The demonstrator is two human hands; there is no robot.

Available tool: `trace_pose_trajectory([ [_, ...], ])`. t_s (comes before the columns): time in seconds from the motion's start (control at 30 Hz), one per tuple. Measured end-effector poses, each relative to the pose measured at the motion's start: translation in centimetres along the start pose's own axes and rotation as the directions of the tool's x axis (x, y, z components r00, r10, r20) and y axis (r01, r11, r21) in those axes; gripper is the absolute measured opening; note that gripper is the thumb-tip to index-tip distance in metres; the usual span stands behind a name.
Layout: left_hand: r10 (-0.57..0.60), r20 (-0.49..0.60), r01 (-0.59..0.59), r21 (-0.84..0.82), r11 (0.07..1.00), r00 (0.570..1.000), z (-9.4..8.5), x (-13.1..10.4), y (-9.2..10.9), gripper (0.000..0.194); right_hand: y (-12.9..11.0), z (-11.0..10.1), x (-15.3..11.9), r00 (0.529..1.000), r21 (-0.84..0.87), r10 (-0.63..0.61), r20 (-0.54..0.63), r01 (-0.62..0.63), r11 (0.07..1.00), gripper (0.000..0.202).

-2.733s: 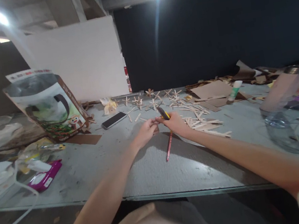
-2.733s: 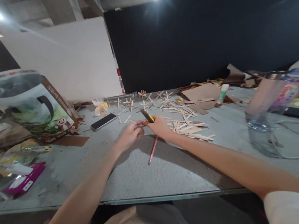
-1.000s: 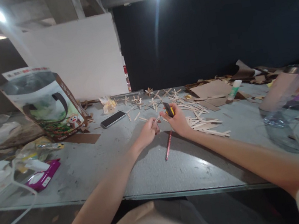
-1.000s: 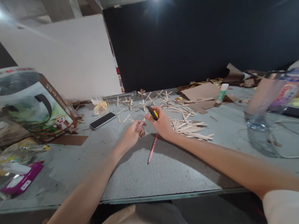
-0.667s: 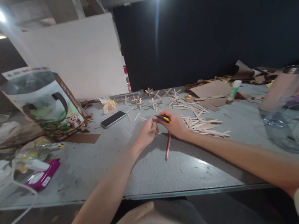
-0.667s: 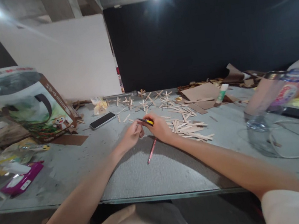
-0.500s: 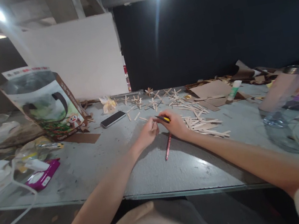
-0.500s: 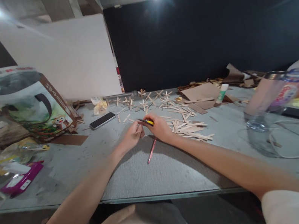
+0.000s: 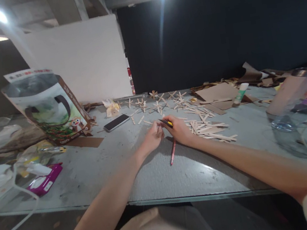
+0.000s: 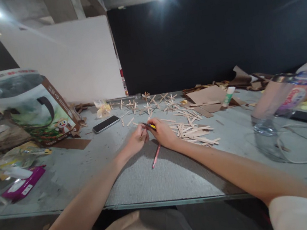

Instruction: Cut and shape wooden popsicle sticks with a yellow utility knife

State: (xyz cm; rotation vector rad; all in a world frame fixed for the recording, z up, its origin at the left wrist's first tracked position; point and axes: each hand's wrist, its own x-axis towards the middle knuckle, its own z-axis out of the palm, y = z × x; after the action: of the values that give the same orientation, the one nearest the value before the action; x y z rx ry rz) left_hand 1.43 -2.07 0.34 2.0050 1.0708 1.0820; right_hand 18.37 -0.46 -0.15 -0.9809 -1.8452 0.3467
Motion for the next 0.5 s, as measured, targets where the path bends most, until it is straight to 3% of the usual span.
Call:
trace_pose_trajectory([
  [0.23, -0.027, -0.001, 0.026, -0.078, 0.997, 1.0, 0.4, 0.2, -0.2, 0.016, -1.3, 0.0, 0.4, 0.986, 0.117, 0.168, 0.01, -0.168, 0.979, 0.042],
  [0.5, -0.107, -0.002, 0.105, -0.155, 0.982, 0.994, 0.6, 0.0, 0.4, 0.012, -2.4, 0.1, 0.5, 0.968, 0.217, 0.241, 0.069, -0.25, 0.943, 0.057],
])
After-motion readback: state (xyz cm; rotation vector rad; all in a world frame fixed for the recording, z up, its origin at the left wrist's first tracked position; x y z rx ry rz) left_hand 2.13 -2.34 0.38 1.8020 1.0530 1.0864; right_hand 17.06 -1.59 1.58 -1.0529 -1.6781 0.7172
